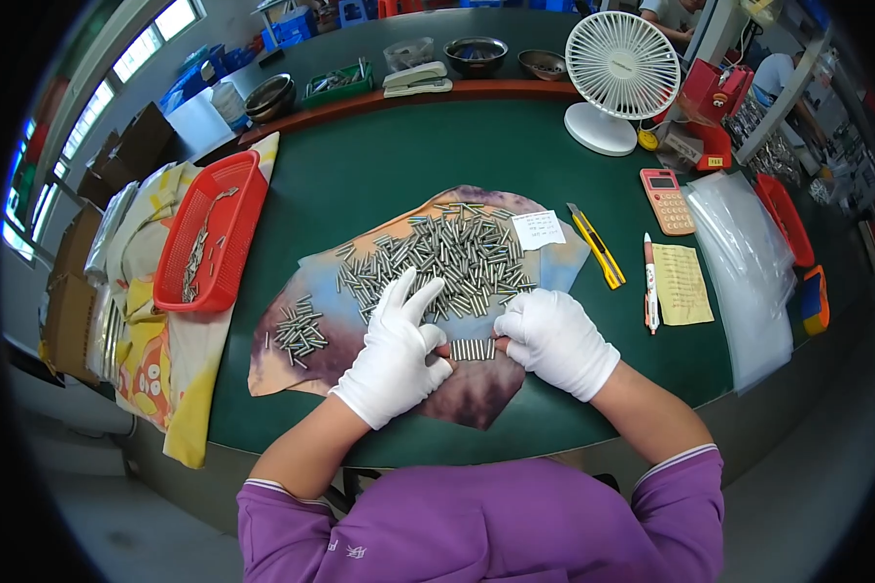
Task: The person sorts and inspects small metal pins by hand at a factory workbench.
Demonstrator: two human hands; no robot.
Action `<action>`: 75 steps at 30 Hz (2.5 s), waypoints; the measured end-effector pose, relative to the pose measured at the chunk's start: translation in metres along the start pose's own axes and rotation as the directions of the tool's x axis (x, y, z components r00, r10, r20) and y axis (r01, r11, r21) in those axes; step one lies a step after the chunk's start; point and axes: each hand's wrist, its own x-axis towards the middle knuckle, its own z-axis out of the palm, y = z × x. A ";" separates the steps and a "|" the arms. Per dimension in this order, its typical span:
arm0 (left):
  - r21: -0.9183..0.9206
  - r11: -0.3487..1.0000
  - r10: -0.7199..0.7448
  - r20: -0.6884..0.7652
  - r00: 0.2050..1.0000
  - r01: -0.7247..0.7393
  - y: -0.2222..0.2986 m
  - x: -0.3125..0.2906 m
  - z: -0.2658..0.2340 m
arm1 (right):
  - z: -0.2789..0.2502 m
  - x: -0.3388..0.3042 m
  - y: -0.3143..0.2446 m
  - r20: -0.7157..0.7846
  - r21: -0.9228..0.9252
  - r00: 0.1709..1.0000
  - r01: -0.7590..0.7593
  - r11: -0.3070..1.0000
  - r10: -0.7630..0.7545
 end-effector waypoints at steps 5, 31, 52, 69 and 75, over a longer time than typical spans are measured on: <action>0.002 1.000 -0.010 -0.018 1.000 0.010 0.000 0.002 0.000 | 0.006 0.001 0.000 -0.057 0.031 0.998 0.022 0.999 -0.020; -0.059 0.998 0.000 -0.009 1.000 -0.001 -0.002 0.002 0.001 | -0.015 -0.002 -0.002 0.115 0.113 0.990 -0.090 0.990 0.077; 0.030 1.000 -0.007 -0.098 0.995 0.010 -0.010 0.002 -0.004 | -0.009 0.007 -0.006 0.090 0.110 0.984 0.144 0.983 -0.154; 0.025 1.000 -0.014 -0.004 1.000 0.014 -0.014 0.001 -0.010 | 0.000 0.015 -0.006 0.125 0.103 0.967 0.208 0.973 -0.220; -0.013 1.000 0.020 -0.021 1.000 -0.020 -0.010 0.003 -0.007 | -0.009 0.012 0.004 0.113 0.158 0.969 0.200 0.967 -0.219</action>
